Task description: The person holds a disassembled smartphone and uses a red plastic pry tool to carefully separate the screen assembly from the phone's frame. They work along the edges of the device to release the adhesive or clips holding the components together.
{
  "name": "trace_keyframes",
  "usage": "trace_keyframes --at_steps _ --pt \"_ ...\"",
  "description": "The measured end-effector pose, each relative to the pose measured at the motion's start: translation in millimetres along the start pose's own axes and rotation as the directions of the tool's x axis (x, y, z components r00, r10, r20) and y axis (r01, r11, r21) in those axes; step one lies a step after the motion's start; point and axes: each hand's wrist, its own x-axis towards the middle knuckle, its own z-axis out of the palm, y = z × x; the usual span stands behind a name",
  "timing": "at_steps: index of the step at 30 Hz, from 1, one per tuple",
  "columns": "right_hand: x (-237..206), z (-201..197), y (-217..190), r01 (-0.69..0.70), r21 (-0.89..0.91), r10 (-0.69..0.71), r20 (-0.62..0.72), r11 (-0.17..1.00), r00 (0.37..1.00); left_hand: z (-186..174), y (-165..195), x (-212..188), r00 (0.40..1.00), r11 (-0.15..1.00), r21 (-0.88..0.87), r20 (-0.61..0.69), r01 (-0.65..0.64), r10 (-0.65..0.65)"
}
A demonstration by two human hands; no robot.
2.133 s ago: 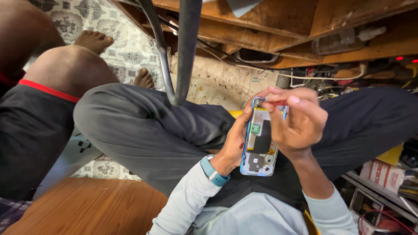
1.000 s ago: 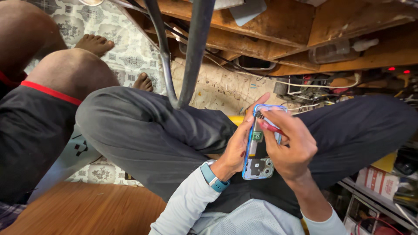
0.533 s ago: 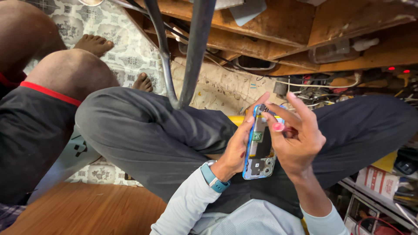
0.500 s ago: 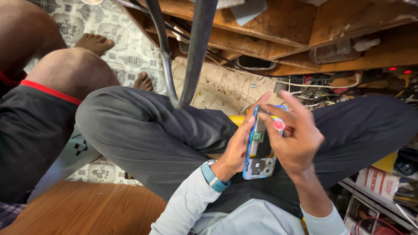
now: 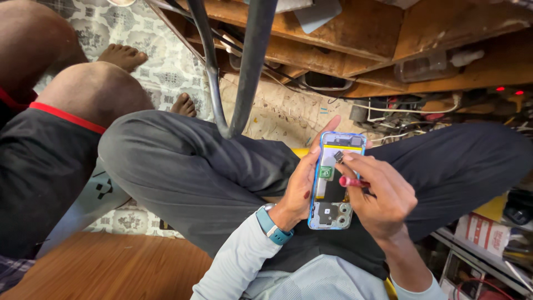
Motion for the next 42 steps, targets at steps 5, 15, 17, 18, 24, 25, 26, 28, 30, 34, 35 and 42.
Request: trace_keyframes --at_steps 5,15,17,18,24,25,26,28,30,34,35,42 --pt "9 -6 -6 -0.069 0.014 0.067 0.139 0.998 0.988 4 1 1 0.999 0.999 0.031 -0.028 0.018 -0.018" --pt "7 6 33 -0.097 0.452 0.197 -0.179 0.887 0.964 5 -1 0 0.997 0.979 -0.19 0.005 0.081 -0.082" --pt "3 16 40 -0.153 0.56 0.291 -0.165 0.814 0.942 4 -2 0 0.997 0.987 -0.141 0.007 0.076 -0.075" --pt "-1 22 40 -0.193 0.628 0.351 -0.138 0.754 0.926 3 -2 0 0.997 0.991 -0.118 -0.028 0.07 -0.073" --pt "-12 37 49 -0.306 0.666 0.452 -0.053 0.68 0.89 -1 -5 2 0.993 0.995 -0.079 -0.101 0.052 -0.06" --pt "-13 38 51 -0.292 0.66 0.432 -0.055 0.692 0.9 -1 -5 2 0.99 0.997 -0.048 -0.125 0.06 -0.066" --pt "-13 38 53 -0.277 0.654 0.411 -0.058 0.704 0.91 -1 -4 2 0.986 0.998 -0.014 -0.15 0.068 -0.069" --pt "-15 38 55 -0.265 0.656 0.403 -0.064 0.706 0.913 1 -3 2 0.992 0.998 -0.023 -0.111 0.055 -0.058" --pt "-15 39 55 -0.263 0.658 0.398 -0.06 0.706 0.915 2 -2 1 0.995 0.999 -0.017 -0.094 0.044 -0.045" --pt "-12 38 54 -0.265 0.665 0.376 -0.025 0.698 0.926 2 -3 3 0.988 0.997 -0.05 -0.142 0.061 -0.067" --pt "-10 37 54 -0.278 0.662 0.373 -0.002 0.696 0.928 1 -3 4 0.982 0.994 -0.077 -0.167 0.072 -0.084" --pt "7 25 68 -0.359 0.697 0.427 0.084 0.621 0.9 3 -3 3 0.989 0.993 -0.046 -0.092 0.108 -0.112"
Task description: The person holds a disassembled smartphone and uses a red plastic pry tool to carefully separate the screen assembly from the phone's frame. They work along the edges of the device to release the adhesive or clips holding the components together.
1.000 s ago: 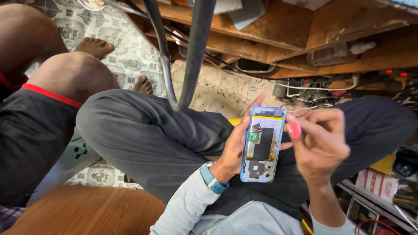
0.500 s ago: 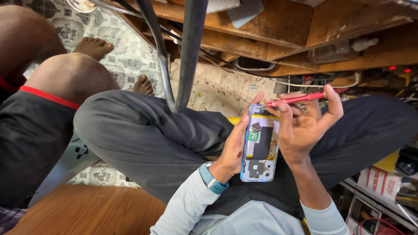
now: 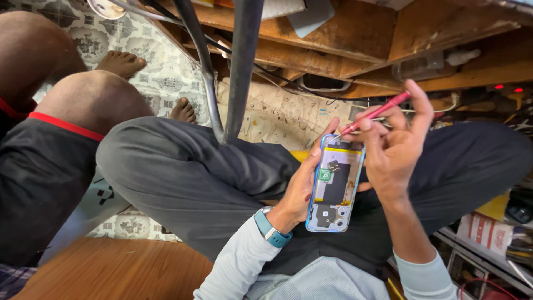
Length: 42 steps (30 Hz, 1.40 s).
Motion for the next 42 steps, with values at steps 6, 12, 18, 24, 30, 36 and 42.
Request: trace_keyframes --at_steps 6,12,18,24,30,36,42 --pt "-12 4 6 0.089 -0.044 -0.092 -0.068 0.995 0.993 3 2 1 1.0 1.0 -0.011 0.023 0.018 -0.018" --pt "-9 4 5 0.1 -0.133 -0.104 -0.019 0.986 0.994 4 4 -1 0.999 1.0 0.024 0.032 -0.006 0.006" --pt "-8 6 2 0.087 -0.116 -0.088 -0.003 0.989 0.996 4 3 0 1.0 0.999 0.051 0.016 -0.014 0.013" --pt "16 -4 2 -0.148 0.001 0.148 0.051 0.989 0.988 1 3 0 0.999 0.999 0.014 0.014 0.033 -0.034" --pt "26 -15 3 -0.23 0.087 0.223 0.079 0.969 0.972 3 -2 5 0.997 0.999 0.026 0.062 0.048 -0.049" --pt "6 -6 10 0.002 0.0 -0.002 -0.009 1.0 1.0 1 -2 4 0.999 0.999 -0.025 0.021 0.041 -0.04" --pt "1 0 11 0.094 -0.045 -0.091 0.07 0.995 0.993 0 1 2 1.0 1.0 -0.025 0.01 0.019 -0.019"
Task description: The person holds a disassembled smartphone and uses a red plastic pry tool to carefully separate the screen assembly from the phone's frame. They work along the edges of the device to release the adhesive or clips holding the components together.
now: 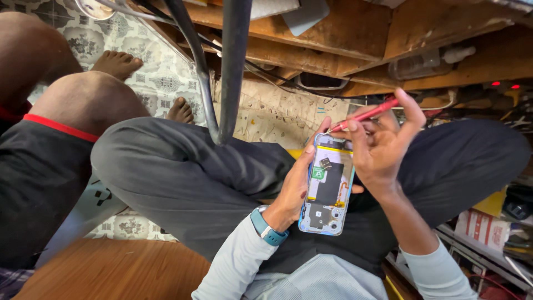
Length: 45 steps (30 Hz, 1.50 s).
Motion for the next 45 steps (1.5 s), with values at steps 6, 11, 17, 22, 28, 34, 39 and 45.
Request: trace_keyframes --at_steps 6,11,17,22,28,34,39,45 --pt "24 -15 -2 -0.302 0.135 0.291 0.096 0.944 0.952 1 -1 1 1.0 0.996 0.086 0.008 0.02 -0.021" --pt "34 -18 -7 -0.387 0.189 0.375 0.098 0.903 0.922 -1 -5 7 0.999 0.987 0.16 0.021 0.027 -0.031" --pt "0 -23 -62 -0.158 0.574 0.259 -0.096 0.803 0.961 -2 -4 8 0.999 0.999 0.049 0.029 0.012 -0.014" --pt "-74 -45 -119 -0.046 0.798 -0.035 0.084 0.601 0.996 -5 -1 7 0.999 0.999 0.005 0.019 -0.046 0.046" --pt "-101 -64 -86 -0.067 0.819 0.082 0.025 0.569 0.996 -3 2 3 0.984 0.98 -0.092 0.001 -0.175 0.176" --pt "-129 -86 -93 -0.079 0.821 0.161 -0.015 0.565 0.987 2 4 3 0.967 0.96 -0.116 -0.01 -0.254 0.255" --pt "-141 -93 -91 -0.089 0.827 0.183 -0.017 0.556 0.983 2 7 4 0.967 0.959 -0.127 -0.015 -0.253 0.253" --pt "-151 -103 -89 -0.101 0.825 0.211 -0.022 0.556 0.977 0 6 2 0.965 0.959 -0.108 -0.017 -0.261 0.26"
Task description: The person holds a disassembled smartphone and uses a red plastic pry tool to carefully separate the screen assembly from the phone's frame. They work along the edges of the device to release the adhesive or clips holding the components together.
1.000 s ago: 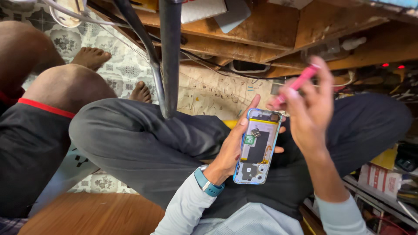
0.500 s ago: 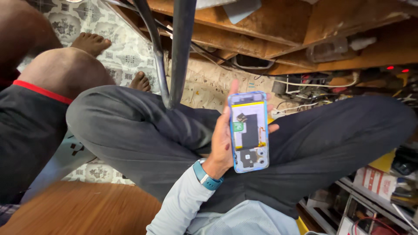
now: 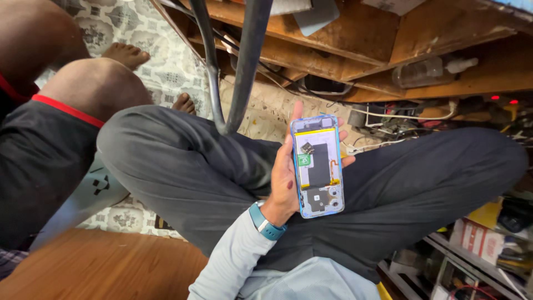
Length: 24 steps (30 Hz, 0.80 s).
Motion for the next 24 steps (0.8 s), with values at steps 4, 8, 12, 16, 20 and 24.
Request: trace_keyframes --at_steps 4,8,12,16,20,24 --pt "2 -5 -2 -0.01 0.0 0.01 -0.007 1.0 1.0 -1 1 0 1.0 1.0 -0.014 0.0 0.005 -0.005" --pt "5 -11 -4 -0.018 0.007 0.019 -0.01 1.0 1.0 -2 1 1 1.0 1.0 -0.029 0.005 0.005 -0.005" --pt "1 -22 -6 -0.024 -0.004 0.024 -0.024 1.0 0.999 -4 0 2 0.999 1.0 -0.018 -0.045 -0.02 0.019" --pt "5 -28 -15 -0.055 -0.024 0.055 -0.018 0.998 0.998 -3 0 3 0.995 0.994 -0.074 -0.068 -0.08 0.075" --pt "29 -18 -16 0.176 -0.259 -0.206 -0.094 0.95 0.974 1 5 3 0.987 0.99 0.116 -0.134 -0.075 0.091" --pt "47 12 11 0.326 -0.583 -0.467 -0.106 0.745 0.878 5 4 3 0.977 0.986 0.138 -0.177 -0.098 0.122"
